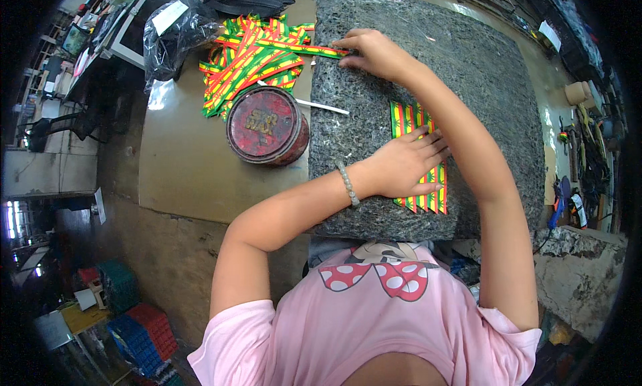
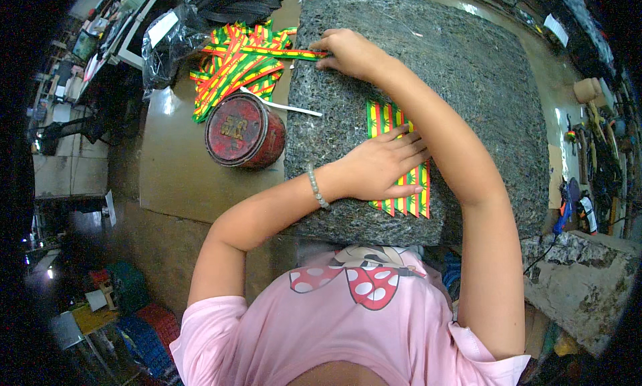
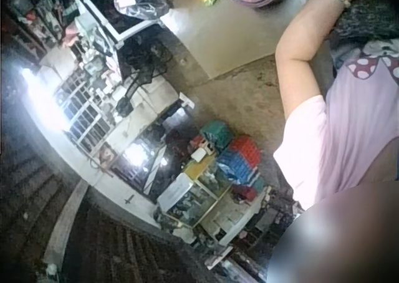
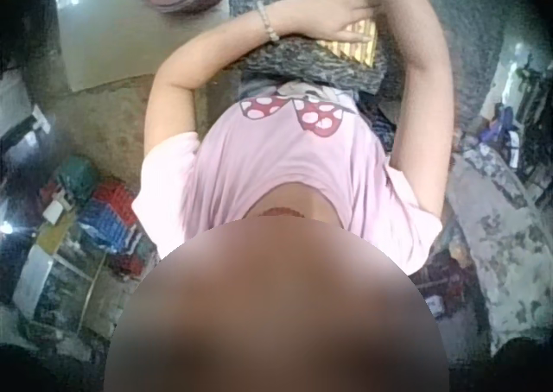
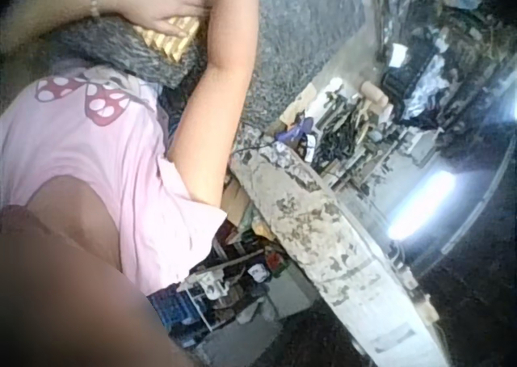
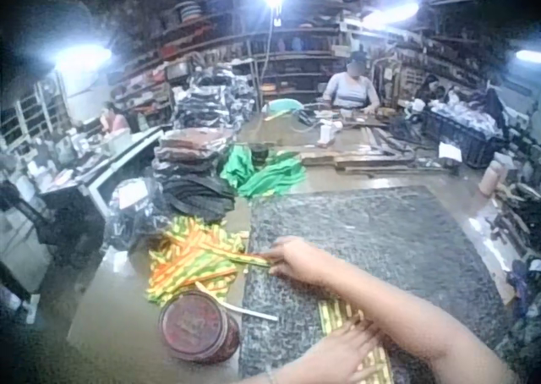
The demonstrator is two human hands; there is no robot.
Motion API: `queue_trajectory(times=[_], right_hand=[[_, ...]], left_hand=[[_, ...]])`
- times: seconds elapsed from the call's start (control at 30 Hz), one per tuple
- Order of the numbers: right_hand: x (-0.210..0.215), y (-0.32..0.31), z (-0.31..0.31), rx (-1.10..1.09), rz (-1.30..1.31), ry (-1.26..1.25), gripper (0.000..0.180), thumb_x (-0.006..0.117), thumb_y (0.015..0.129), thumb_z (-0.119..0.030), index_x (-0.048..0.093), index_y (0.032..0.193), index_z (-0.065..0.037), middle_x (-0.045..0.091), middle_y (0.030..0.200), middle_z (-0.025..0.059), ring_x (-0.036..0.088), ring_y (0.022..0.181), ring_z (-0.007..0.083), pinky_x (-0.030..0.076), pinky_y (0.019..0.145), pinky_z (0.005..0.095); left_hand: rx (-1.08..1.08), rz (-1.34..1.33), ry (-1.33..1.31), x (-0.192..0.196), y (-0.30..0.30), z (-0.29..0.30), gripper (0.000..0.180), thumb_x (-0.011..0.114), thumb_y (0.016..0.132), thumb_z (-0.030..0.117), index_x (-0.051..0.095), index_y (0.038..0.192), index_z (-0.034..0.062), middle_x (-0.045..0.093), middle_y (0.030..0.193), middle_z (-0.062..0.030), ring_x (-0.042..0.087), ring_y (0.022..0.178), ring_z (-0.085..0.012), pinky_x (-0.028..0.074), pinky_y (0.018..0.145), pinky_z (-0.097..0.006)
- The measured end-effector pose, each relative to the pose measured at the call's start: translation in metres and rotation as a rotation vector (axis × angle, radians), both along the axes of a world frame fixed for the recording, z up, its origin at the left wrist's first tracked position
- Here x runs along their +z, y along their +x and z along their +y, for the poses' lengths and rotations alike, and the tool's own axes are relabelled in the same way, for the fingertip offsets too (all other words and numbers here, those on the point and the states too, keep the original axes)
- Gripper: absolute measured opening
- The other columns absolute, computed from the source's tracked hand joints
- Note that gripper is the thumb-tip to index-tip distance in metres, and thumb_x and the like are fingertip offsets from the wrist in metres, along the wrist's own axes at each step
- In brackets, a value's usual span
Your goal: The person arranges colorful striped paper strips on a stone slab, then uses a brush to apply a yellow liquid from a tin can onto the strips. The person repeatedly picks up strips, aligns them, and applies the liquid, building a layered pattern.
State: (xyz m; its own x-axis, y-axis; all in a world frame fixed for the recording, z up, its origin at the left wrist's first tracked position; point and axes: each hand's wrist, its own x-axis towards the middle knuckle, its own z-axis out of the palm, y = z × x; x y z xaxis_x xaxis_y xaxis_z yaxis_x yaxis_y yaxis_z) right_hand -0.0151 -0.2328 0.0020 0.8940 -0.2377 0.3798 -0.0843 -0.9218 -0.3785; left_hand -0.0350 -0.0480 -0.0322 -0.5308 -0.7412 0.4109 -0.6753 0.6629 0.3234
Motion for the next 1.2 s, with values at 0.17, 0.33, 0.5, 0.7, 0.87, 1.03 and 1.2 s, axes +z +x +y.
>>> queue_trajectory(times=[0.17, 0.33, 0.5, 0.7, 0.87, 1.03, 1.2], right_hand=[[0.0, 0.001, -0.004, -0.002, 0.034, 0.015, 0.03, 0.071, 0.091, -0.03, 0.074, 0.103, -0.003, 0.067, 0.101, 0.0173, 0.065, 0.096, 0.0366, 0.053, 0.085, 0.0442], [-0.014, 0.035, 0.019, -0.276, 0.044, -0.066, 0.033, 0.078, 0.084, -0.033, 0.072, 0.094, -0.002, 0.067, 0.097, 0.0213, 0.066, 0.097, 0.0384, 0.054, 0.085, 0.0459], [0.0, 0.038, 0.007, -0.285, 0.192, 0.146, 0.03, 0.08, 0.083, -0.027, 0.072, 0.097, -0.002, 0.073, 0.089, 0.0163, 0.071, 0.084, 0.0327, 0.055, 0.076, 0.0427], [0.032, -0.063, -0.025, -0.301, 0.137, 0.714, 0.027, 0.071, 0.095, -0.023, 0.074, 0.109, 0.0, 0.066, 0.079, 0.0012, 0.059, 0.068, 0.0094, 0.051, 0.061, 0.0253], [0.02, -0.206, 0.015, -0.616, 0.025, 0.667, 0.036, 0.068, 0.094, -0.016, 0.066, 0.123, 0.005, 0.066, 0.074, 0.0043, 0.06, 0.061, 0.0092, 0.051, 0.056, 0.028], [0.002, -0.258, 0.13, -0.88, -0.22, 0.914, 0.034, 0.067, 0.095, -0.013, 0.066, 0.123, 0.005, 0.066, 0.077, 0.0001, 0.059, 0.061, 0.0047, 0.05, 0.054, 0.0221], [0.01, -0.253, 0.171, -0.918, -0.253, 1.03, 0.035, 0.068, 0.096, -0.015, 0.066, 0.125, 0.004, 0.065, 0.079, -0.0011, 0.057, 0.062, 0.0035, 0.049, 0.054, 0.0209]], left_hand=[[-0.001, -0.004, -0.017, 0.005, 0.0, 0.0, 0.071, 0.053, 0.095, 0.053, 0.057, 0.135, -0.0055, 0.058, 0.138, -0.0213, 0.048, 0.137, -0.0343, 0.028, 0.121, -0.047], [-0.027, -0.02, 0.194, 0.012, 0.002, -0.001, 0.066, 0.056, 0.093, 0.052, 0.064, 0.125, -0.0051, 0.064, 0.127, -0.0213, 0.051, 0.131, -0.0361, 0.029, 0.12, -0.048], [-0.027, -0.005, 0.043, 0.01, 0.001, -0.001, 0.063, 0.056, 0.095, 0.052, 0.062, 0.126, -0.0027, 0.06, 0.13, -0.0235, 0.052, 0.127, -0.0392, 0.037, 0.111, -0.048], [-0.027, -0.071, 0.057, 0.008, 0.003, -0.002, 0.072, 0.051, 0.098, 0.052, 0.045, 0.146, -0.0024, 0.04, 0.156, -0.0214, 0.033, 0.149, -0.0336, 0.025, 0.122, -0.047], [-0.026, -0.123, 0.09, 0.013, 0.004, -0.001, 0.073, 0.051, 0.099, 0.05, 0.04, 0.15, -0.0006, 0.035, 0.16, -0.0187, 0.031, 0.15, -0.0332, 0.023, 0.123, -0.047], [-0.019, -0.128, 0.101, 0.017, 0.003, 0.001, 0.072, 0.052, 0.099, 0.048, 0.039, 0.15, -0.0002, 0.035, 0.16, -0.0186, 0.031, 0.149, -0.0337, 0.023, 0.123, -0.048], [-0.018, -0.125, 0.098, 0.019, 0.002, 0.001, 0.071, 0.054, 0.099, 0.046, 0.039, 0.15, -0.0014, 0.036, 0.159, -0.0192, 0.032, 0.149, -0.0339, 0.024, 0.123, -0.048]])
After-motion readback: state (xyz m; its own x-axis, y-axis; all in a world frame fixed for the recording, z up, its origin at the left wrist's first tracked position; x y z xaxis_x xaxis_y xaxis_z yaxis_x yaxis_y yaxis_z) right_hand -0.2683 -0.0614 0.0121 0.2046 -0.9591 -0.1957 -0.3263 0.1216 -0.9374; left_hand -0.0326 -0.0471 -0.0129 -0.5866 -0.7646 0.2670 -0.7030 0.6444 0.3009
